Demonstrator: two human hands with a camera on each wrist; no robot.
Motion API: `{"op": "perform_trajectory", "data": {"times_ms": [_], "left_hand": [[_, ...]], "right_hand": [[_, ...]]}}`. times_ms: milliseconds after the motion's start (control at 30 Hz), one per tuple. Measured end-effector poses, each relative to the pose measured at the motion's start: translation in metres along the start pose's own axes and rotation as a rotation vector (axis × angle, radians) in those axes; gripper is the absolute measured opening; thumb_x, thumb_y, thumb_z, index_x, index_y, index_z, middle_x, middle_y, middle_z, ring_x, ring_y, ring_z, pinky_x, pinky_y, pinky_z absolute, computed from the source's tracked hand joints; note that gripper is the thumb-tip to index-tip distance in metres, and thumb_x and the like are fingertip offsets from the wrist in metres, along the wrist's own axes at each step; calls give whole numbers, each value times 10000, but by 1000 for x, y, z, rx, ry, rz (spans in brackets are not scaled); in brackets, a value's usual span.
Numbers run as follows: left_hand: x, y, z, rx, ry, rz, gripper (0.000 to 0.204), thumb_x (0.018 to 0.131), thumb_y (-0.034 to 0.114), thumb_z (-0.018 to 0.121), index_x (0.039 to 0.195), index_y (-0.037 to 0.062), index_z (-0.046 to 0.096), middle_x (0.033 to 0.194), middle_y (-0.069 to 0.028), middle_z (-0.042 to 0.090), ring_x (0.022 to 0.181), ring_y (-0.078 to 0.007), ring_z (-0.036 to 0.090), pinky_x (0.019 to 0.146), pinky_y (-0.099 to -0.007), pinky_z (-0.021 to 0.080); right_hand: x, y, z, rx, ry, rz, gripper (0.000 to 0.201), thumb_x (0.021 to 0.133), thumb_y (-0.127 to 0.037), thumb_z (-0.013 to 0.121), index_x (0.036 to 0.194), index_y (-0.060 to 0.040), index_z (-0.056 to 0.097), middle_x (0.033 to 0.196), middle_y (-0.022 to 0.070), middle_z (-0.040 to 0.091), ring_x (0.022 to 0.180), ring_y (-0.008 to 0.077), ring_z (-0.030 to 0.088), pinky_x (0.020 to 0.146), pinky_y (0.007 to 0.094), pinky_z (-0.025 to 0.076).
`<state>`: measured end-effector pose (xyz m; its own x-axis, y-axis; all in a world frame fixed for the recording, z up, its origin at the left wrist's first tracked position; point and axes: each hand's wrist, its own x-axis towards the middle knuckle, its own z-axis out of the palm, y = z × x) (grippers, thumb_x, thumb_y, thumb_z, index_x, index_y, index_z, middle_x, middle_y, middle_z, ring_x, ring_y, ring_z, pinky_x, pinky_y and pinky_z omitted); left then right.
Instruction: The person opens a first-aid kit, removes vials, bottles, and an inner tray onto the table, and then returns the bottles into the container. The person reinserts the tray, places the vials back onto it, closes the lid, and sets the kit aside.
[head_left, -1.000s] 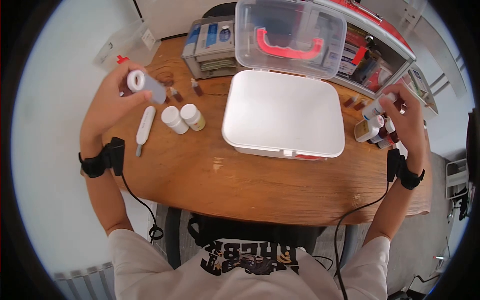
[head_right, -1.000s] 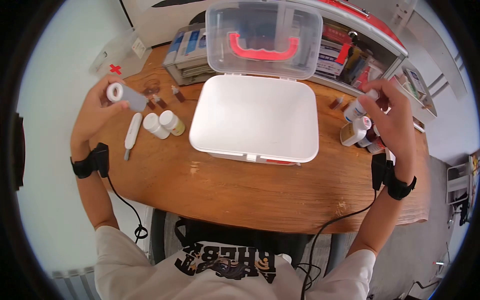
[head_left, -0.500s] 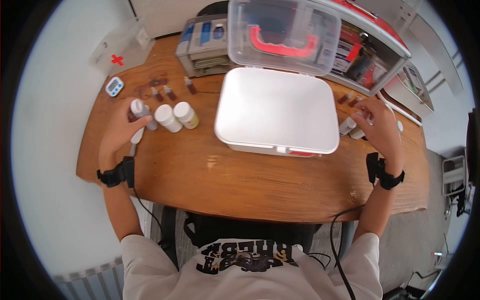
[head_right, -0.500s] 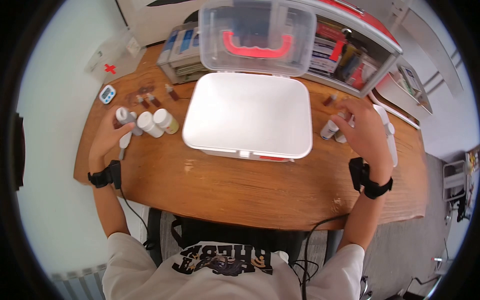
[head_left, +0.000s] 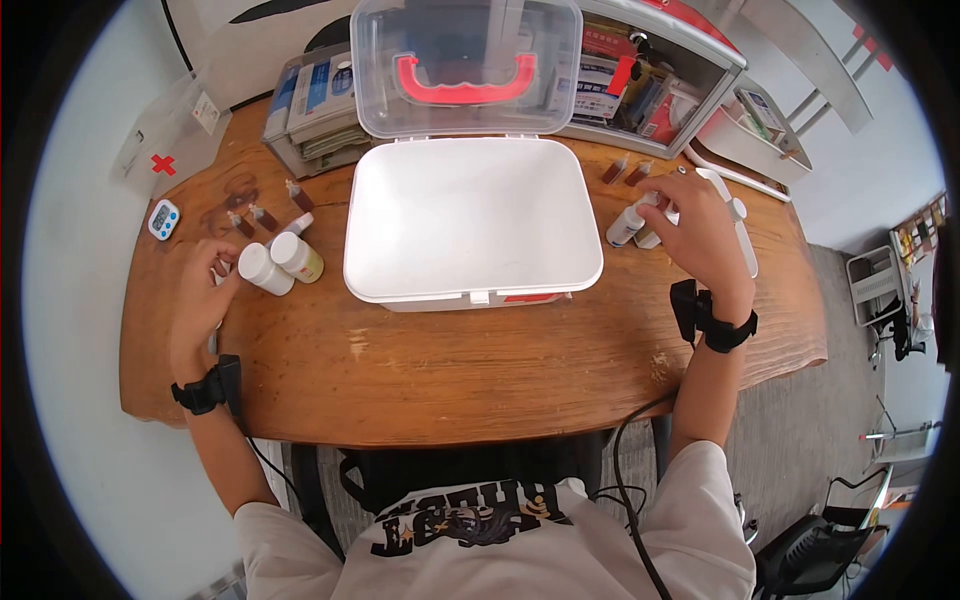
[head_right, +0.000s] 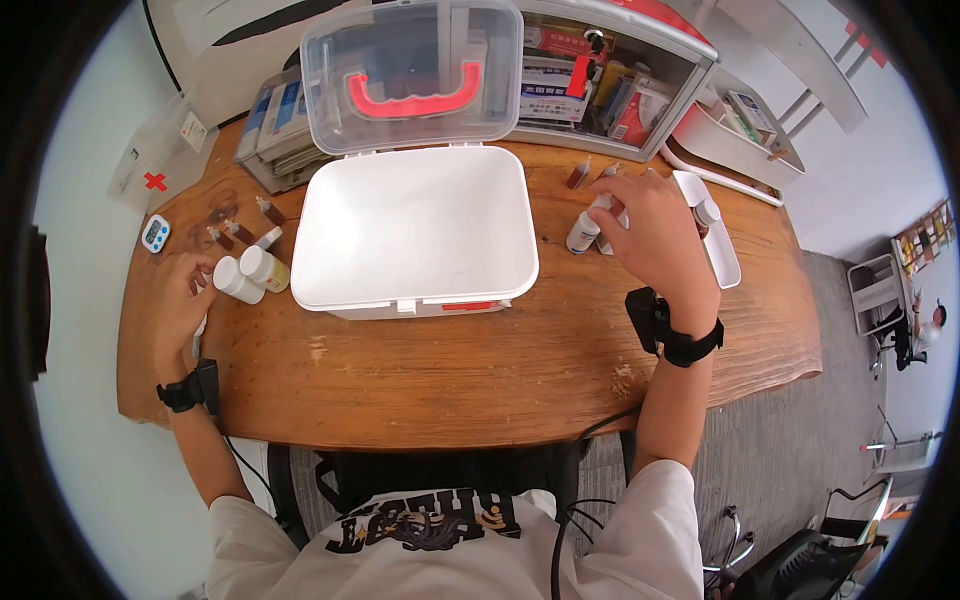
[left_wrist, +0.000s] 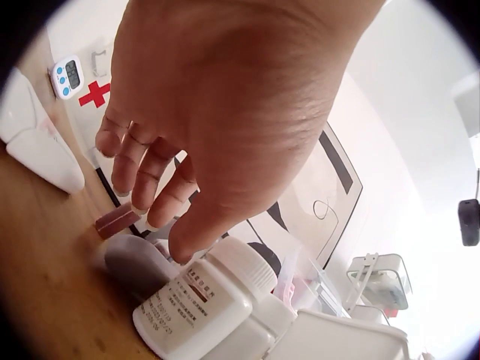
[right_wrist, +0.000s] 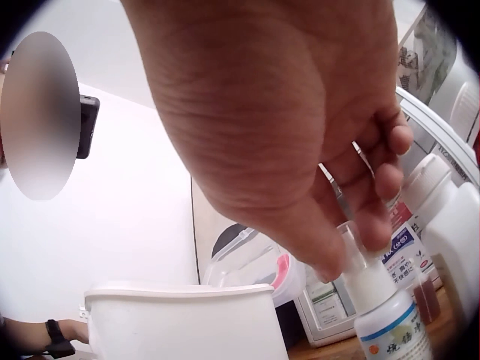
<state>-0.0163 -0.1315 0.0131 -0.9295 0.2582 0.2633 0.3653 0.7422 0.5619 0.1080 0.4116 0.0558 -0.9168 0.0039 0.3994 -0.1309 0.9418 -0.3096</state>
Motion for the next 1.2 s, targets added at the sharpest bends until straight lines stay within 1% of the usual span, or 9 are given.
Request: {"op": "perform_trajectory", "data": {"times_ms": [367, 467, 633, 700, 767, 833, 900, 1100, 1200], "left_hand": [[10, 14, 9, -29, -145, 36, 276, 798, -93, 605, 1057, 1, 622, 943, -42, 545, 824, -143, 500, 734, -258, 398], [7, 15, 7, -60, -156, 19, 297, 803, -105, 599, 1076, 8, 628, 973, -44, 563, 851, -145, 521, 748, -253, 406], [5, 7, 12, -98, -82, 35, 273, 804, -91, 608, 1058, 6, 629, 917, -36, 546, 830, -138, 509, 747, -253, 418], [5, 7, 13, -103, -66, 52, 260, 811, -84, 612, 1054, 7, 629, 920, -33, 546, 832, -135, 508, 749, -251, 417], [5, 13, 11, -93, -73, 36, 226, 833, -60, 609, 1046, 14, 631, 921, -31, 548, 829, -133, 507, 751, -253, 419], [5, 16, 11, -96, -45, 45, 209, 843, -46, 605, 1041, 17, 631, 922, -29, 549, 830, -131, 507, 750, -254, 419], [4, 16, 11, -100, -15, 52, 193, 853, -33, 600, 1036, 20, 631, 924, -27, 550, 831, -129, 508, 749, -255, 418], [2, 6, 12, -103, 19, 69, 102, 888, -1, 600, 988, 16, 611, 937, -26, 544, 828, -127, 512, 743, -255, 414], [1, 3, 15, -128, 12, 53, 74, 901, 0, 596, 974, 12, 600, 939, -30, 543, 824, -133, 511, 745, -256, 415]], "right_hand": [[-3, -2, -1, -3, 14, 21, 219, 806, -96, 722, 1011, -25, 692, 776, 113, 654, 825, 305, 585, 775, 416, 461], [-3, -6, -5, -45, -12, 25, 216, 815, -87, 720, 1021, -29, 692, 799, 102, 647, 799, 264, 582, 756, 370, 470], [-4, -18, -17, 430, 433, 29, 222, 893, -70, 686, 1110, -23, 669, 867, 22, 594, 791, 115, 522, 728, 254, 448], [0, -31, -14, 509, 444, 44, 227, 913, -74, 672, 1132, -15, 658, 868, 9, 586, 814, 110, 520, 740, 254, 445], [9, -38, -7, 503, 304, -193, 240, 907, -72, 675, 1141, -20, 660, 872, 16, 601, 821, 124, 533, 755, 257, 452], [15, -55, -2, 445, 235, -228, 247, 893, -65, 684, 1138, -33, 670, 862, 60, 630, 825, 153, 562, 768, 268, 459], [20, -64, 6, 452, 22, -286, 214, 868, -90, 709, 1074, -36, 687, 858, 96, 656, 823, 216, 595, 765, 318, 474], [30, -74, 17, 198, -91, -306, 166, 844, -132, 721, 984, -46, 699, 838, 83, 670, 846, 301, 603, 829, 417, 470], [31, -65, 36, 133, -5, -407, 157, 830, -92, 709, 981, -50, 698, 866, 97, 670, 877, 304, 598, 853, 424, 462]]}}
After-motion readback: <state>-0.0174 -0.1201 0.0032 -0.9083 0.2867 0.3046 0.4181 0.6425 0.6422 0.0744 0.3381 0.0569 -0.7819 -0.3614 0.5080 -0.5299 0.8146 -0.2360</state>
